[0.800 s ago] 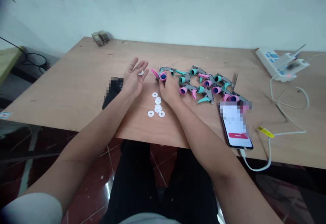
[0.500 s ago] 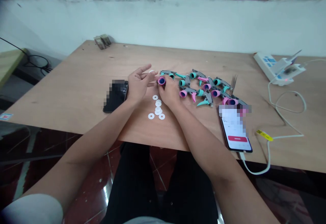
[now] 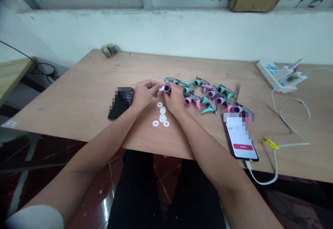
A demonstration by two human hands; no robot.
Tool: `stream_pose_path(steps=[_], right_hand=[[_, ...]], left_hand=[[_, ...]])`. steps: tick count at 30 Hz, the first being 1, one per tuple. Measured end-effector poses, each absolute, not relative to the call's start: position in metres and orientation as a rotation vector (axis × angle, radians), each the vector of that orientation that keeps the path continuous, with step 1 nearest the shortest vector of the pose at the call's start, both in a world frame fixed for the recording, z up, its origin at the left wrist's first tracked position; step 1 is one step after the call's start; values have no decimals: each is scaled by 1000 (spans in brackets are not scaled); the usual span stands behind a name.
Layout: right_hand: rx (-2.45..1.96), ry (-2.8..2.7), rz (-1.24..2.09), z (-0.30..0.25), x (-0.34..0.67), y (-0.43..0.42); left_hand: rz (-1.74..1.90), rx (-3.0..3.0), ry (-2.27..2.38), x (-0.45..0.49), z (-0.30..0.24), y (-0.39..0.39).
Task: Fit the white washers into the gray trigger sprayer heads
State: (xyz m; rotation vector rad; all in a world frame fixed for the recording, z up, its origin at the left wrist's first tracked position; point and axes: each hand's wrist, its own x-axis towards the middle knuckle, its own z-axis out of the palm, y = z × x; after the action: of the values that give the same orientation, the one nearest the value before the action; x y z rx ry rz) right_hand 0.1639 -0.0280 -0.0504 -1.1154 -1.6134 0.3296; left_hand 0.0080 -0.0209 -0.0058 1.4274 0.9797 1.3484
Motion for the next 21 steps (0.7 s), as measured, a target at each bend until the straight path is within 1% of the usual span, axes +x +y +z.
stream_pose_path(steps=[7,12,17,21], right_hand=[[-1140,-1599,332,-47,164,-28],[-1137,-1599,334,-46,163,-28],[-1125,-1633,348,-46,161,-31],[-1121,-1640,348,-46,160,-30]], left_hand=[[1266,1447,889,13,-4,-24],[1307,1535,850,13,-8,-25],[1408,1744,978,11,-11,-26],[1404,1854,1060,7,-7,-28]])
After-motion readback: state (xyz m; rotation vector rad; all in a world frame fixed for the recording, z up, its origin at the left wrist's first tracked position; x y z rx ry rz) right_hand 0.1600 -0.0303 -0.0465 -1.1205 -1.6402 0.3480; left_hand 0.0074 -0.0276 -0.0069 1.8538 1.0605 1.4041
